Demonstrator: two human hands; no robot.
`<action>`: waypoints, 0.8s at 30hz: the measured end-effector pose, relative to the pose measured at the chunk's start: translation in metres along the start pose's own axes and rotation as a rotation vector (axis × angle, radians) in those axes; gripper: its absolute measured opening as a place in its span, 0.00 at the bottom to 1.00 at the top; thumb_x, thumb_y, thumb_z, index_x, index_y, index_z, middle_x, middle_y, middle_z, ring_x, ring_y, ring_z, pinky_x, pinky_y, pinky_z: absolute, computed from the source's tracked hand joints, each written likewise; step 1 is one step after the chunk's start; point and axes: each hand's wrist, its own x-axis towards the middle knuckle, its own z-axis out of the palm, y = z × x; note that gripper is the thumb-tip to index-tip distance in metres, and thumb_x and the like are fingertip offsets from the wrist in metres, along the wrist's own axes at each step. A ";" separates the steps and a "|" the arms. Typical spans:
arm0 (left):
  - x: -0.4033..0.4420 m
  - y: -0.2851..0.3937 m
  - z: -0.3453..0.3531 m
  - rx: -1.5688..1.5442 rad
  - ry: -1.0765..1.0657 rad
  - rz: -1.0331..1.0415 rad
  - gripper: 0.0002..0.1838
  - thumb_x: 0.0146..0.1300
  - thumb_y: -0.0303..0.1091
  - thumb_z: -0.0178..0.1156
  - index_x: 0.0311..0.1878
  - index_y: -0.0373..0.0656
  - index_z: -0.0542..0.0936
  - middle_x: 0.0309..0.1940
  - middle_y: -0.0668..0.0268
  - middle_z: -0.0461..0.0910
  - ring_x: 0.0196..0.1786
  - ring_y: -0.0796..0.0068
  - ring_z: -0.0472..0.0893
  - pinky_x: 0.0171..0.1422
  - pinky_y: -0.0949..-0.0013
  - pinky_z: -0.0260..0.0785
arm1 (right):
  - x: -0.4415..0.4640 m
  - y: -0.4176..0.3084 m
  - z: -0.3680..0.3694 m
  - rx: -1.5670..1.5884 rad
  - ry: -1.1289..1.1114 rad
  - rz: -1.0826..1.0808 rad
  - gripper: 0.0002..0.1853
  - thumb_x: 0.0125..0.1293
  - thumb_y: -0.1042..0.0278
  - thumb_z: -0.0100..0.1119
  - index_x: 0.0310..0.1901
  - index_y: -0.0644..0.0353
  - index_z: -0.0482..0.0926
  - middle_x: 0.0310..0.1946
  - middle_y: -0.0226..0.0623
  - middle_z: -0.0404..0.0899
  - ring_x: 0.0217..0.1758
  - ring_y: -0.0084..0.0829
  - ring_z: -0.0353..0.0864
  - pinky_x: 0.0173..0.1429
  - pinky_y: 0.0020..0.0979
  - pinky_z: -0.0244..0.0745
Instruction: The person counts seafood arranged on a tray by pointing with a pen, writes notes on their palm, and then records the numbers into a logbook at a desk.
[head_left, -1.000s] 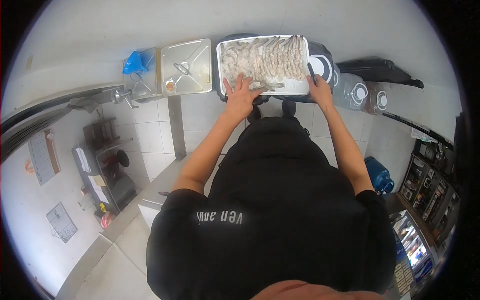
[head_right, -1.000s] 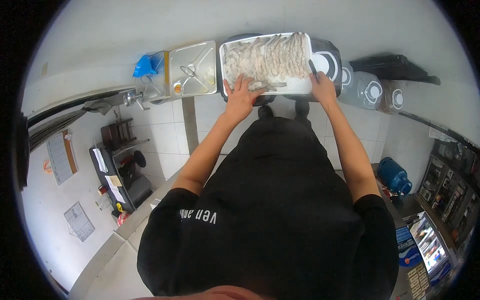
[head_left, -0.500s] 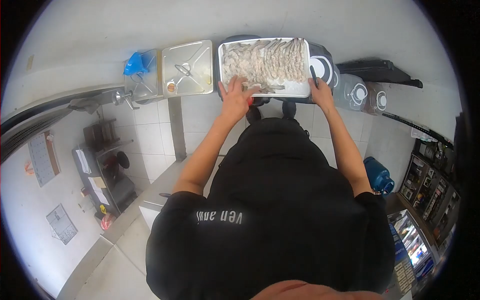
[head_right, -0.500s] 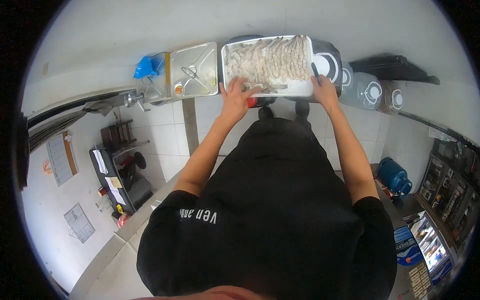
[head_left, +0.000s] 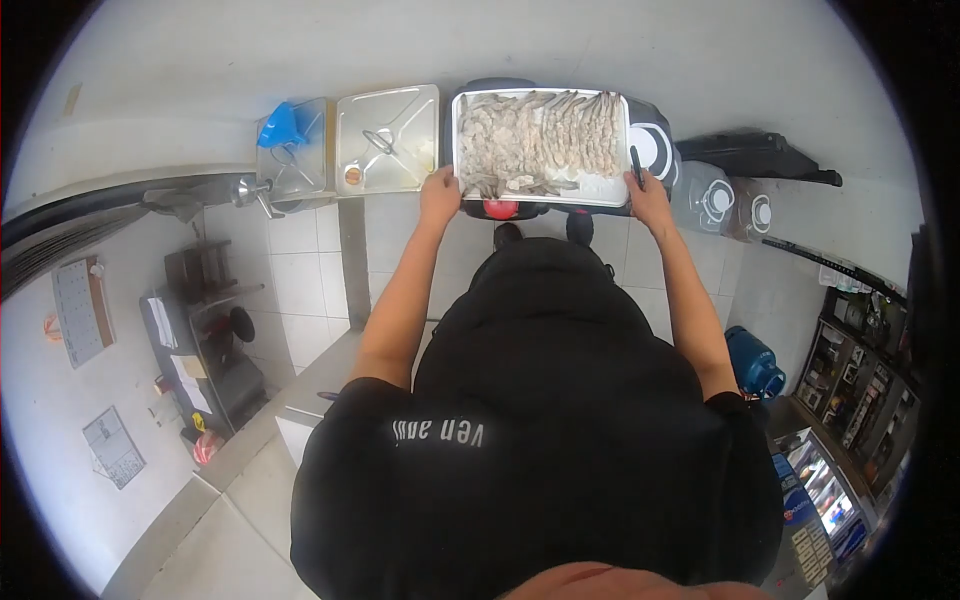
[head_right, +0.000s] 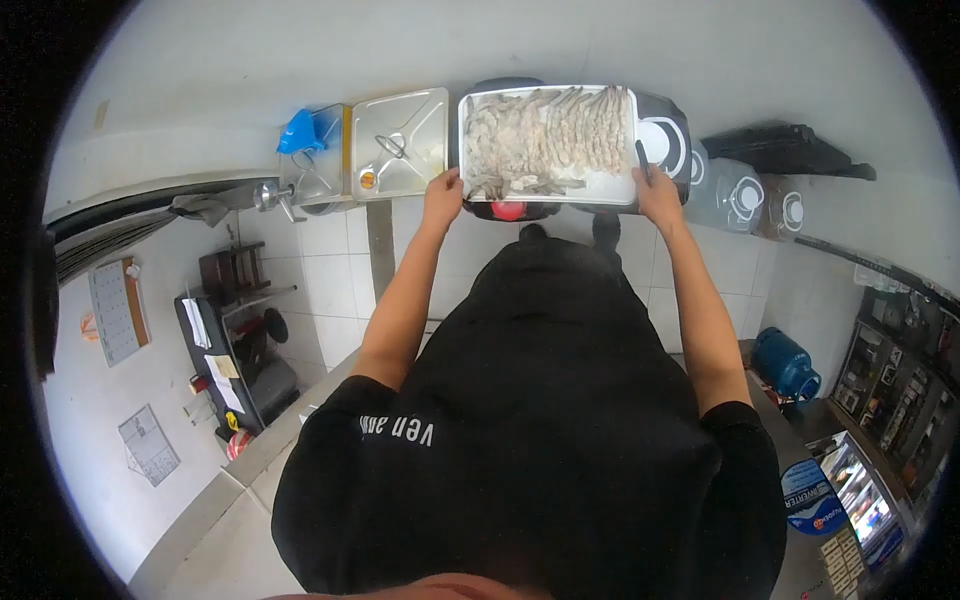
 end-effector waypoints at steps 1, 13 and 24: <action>0.001 0.004 -0.006 -0.006 0.002 0.006 0.15 0.57 0.28 0.57 0.47 0.35 0.81 0.40 0.47 0.82 0.48 0.49 0.80 0.56 0.56 0.71 | 0.006 0.011 0.003 -0.003 0.007 -0.004 0.27 0.69 0.52 0.52 0.53 0.73 0.74 0.25 0.48 0.79 0.20 0.35 0.80 0.28 0.35 0.73; -0.002 0.032 -0.026 -0.075 0.045 -0.050 0.16 0.53 0.27 0.57 0.45 0.37 0.84 0.38 0.49 0.84 0.43 0.57 0.84 0.50 0.62 0.74 | -0.001 0.015 -0.002 -0.032 -0.030 -0.072 0.20 0.69 0.54 0.51 0.40 0.68 0.74 0.22 0.45 0.78 0.19 0.36 0.80 0.27 0.36 0.74; -0.056 0.047 -0.022 0.430 0.192 -0.024 0.22 0.57 0.37 0.62 0.57 0.58 0.79 0.54 0.55 0.74 0.59 0.49 0.71 0.58 0.45 0.67 | 0.006 0.006 -0.048 -0.226 -0.304 -0.173 0.20 0.71 0.54 0.48 0.40 0.67 0.77 0.21 0.40 0.83 0.27 0.38 0.84 0.38 0.39 0.76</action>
